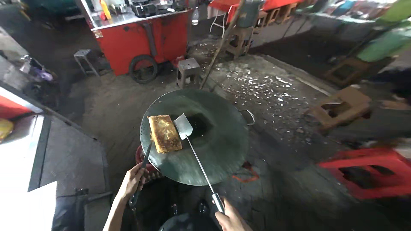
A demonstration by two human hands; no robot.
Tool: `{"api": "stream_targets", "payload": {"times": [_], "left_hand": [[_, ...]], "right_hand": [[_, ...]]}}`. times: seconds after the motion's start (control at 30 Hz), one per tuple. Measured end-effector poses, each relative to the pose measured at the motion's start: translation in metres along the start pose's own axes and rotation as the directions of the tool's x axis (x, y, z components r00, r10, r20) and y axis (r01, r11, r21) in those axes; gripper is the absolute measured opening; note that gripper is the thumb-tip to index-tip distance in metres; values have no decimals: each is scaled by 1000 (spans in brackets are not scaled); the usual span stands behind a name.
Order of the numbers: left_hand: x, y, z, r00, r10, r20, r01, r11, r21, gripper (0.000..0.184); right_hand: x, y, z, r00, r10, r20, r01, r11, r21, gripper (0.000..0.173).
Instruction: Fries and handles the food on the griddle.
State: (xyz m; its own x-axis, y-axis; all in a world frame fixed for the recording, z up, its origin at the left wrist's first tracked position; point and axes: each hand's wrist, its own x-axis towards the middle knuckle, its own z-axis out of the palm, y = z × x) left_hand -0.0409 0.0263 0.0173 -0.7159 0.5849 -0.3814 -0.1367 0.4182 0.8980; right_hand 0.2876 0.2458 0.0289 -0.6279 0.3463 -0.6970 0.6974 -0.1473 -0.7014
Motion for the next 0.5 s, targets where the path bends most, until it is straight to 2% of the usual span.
{"api": "stream_targets", "payload": {"times": [0.1,0.17,0.23,0.3,0.37,0.5], "left_hand": [[1,-15,-14,999,-12,-39,13,1000,12,34],[-1,-20,-17,993,-26,-118,33,998,57,34],[-9,-21,-11,973,-30,-230,51,995,85,34],[-24,-18,5,958,-14,-285,35,997,69,36],[-43,-15,28,968,23,-250,-15,999,33,38],[-73,-21,93,998,30,-63,-27,999,43,39]], "right_hand": [[9,-1,14,1000,12,0,-12,1000,-2,55],[10,-2,14,998,-4,-59,5,1000,23,51],[9,-6,0,990,-23,-142,35,996,84,32],[9,-7,-28,982,-10,-189,42,986,163,14],[18,-1,-64,977,22,-210,33,967,254,7],[41,28,-119,988,28,-155,32,928,372,12]]}}
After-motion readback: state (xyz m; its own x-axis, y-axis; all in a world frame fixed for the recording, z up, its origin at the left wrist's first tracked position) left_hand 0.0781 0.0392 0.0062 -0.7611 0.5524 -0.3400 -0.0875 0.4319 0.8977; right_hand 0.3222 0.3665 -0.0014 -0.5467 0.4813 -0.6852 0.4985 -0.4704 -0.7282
